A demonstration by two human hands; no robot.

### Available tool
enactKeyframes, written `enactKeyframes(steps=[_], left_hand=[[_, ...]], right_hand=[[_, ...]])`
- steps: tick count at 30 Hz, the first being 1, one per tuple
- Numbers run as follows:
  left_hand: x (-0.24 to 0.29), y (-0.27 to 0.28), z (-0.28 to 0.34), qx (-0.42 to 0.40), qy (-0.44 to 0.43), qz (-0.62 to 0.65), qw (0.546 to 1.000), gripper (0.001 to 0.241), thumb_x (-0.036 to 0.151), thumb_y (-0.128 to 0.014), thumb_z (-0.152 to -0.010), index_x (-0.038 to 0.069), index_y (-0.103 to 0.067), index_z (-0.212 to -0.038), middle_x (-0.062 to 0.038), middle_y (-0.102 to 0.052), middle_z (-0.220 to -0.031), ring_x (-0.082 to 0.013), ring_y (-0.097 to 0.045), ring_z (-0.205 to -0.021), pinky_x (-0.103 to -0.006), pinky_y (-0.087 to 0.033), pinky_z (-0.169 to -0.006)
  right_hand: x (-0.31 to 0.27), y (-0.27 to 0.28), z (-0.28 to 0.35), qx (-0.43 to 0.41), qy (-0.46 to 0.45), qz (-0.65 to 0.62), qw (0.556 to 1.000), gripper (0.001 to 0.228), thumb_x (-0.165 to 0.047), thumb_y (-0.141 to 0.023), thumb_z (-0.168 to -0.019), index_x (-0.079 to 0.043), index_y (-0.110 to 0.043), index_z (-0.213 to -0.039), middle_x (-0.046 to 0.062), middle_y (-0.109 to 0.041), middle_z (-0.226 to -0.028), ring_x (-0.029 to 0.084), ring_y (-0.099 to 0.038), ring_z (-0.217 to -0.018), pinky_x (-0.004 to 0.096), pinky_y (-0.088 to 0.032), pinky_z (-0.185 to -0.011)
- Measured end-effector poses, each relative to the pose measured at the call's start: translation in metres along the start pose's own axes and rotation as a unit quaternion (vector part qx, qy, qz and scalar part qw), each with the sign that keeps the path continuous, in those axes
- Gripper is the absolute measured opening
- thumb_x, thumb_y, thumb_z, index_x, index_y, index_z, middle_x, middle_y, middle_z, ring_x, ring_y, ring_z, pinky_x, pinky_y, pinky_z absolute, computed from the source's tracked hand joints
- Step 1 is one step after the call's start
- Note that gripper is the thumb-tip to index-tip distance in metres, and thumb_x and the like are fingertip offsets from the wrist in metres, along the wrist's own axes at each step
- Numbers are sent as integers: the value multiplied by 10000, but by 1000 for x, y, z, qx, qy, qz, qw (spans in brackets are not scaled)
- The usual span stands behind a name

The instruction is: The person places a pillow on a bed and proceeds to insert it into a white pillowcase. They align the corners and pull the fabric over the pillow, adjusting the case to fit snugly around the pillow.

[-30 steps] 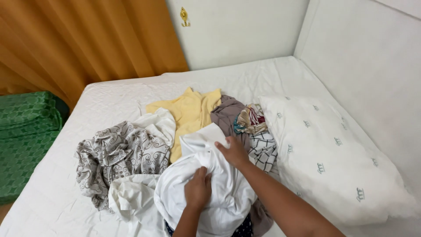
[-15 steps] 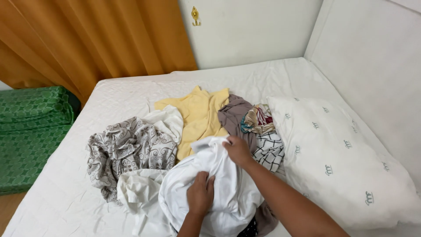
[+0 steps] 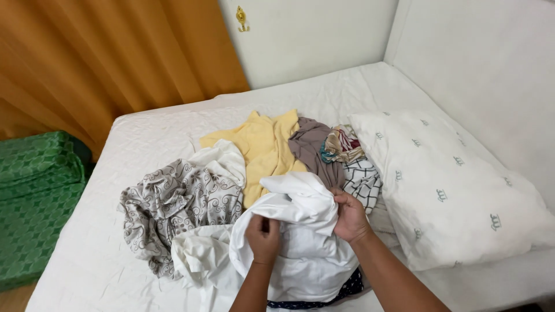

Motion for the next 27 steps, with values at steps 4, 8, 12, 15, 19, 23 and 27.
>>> enactKeyframes(steps=[4,8,12,15,19,23,27], left_hand=[[1,18,-24,82,23,90,992,149,132,-668,-995,-9,-700,-1031,-159,-680,-840,-139,-577,-725,-276,-489,-673],[36,46,-60,187,10,96,978,160,139,-651,-986,18,-655,-1090,-124,-683,-1010,-161,-633,-850,-284,-526,-786],[15,21,-72,-178,231,-230,929,687,361,-853,-721,95,-636,-1317,-143,-721,-1246,-253,-708,-1066,-353,-514,-970],[-35,-13,-57,-277,149,-175,933,850,473,-777,-781,48,-485,-1457,-201,-615,-1378,-320,-607,-1251,-393,-463,-1057],[-34,-20,-54,-274,109,-250,922,840,539,-728,-863,40,-455,-1480,-229,-599,-1369,-389,-541,-1275,-423,-417,-1076],[-35,-24,-58,-282,99,-225,928,557,463,-633,-943,43,-605,-1308,-224,-679,-1244,-392,-638,-1168,-449,-486,-986],[-45,-24,-61,-247,119,-212,938,357,338,-620,-911,126,-687,-1190,-171,-731,-1090,-384,-676,-1039,-473,-515,-881]], right_hand=[[6,1,8,74,5,13,997,244,-121,-499,-801,-22,-645,-969,118,-722,-1046,264,-685,-1021,437,-505,-1030],[8,26,13,99,33,47,993,323,-127,-475,-791,19,-675,-998,138,-738,-1034,274,-700,-989,425,-534,-1006],[6,17,27,178,37,138,974,384,-188,-478,-847,25,-706,-1070,135,-749,-1023,240,-709,-933,388,-555,-915],[-1,28,26,163,64,235,956,367,-268,-549,-929,21,-712,-1086,121,-742,-1016,202,-694,-906,357,-548,-847],[-13,7,22,168,88,382,904,410,-347,-649,-979,43,-697,-1098,116,-701,-1012,172,-651,-898,327,-521,-812],[-17,-74,31,223,21,666,711,575,-476,-743,-866,-30,-610,-1205,148,-698,-1075,232,-671,-966,357,-532,-847],[-7,-95,29,191,-51,864,464,681,-480,-759,-779,-56,-576,-1279,176,-670,-1186,328,-662,-1080,433,-524,-921]])
Point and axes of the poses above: each hand's wrist, its own z-axis away from the middle knuckle, its own y-axis out of the back of the hand, x = y × z, the point moved 4 cm from there along -z, towards the middle knuckle
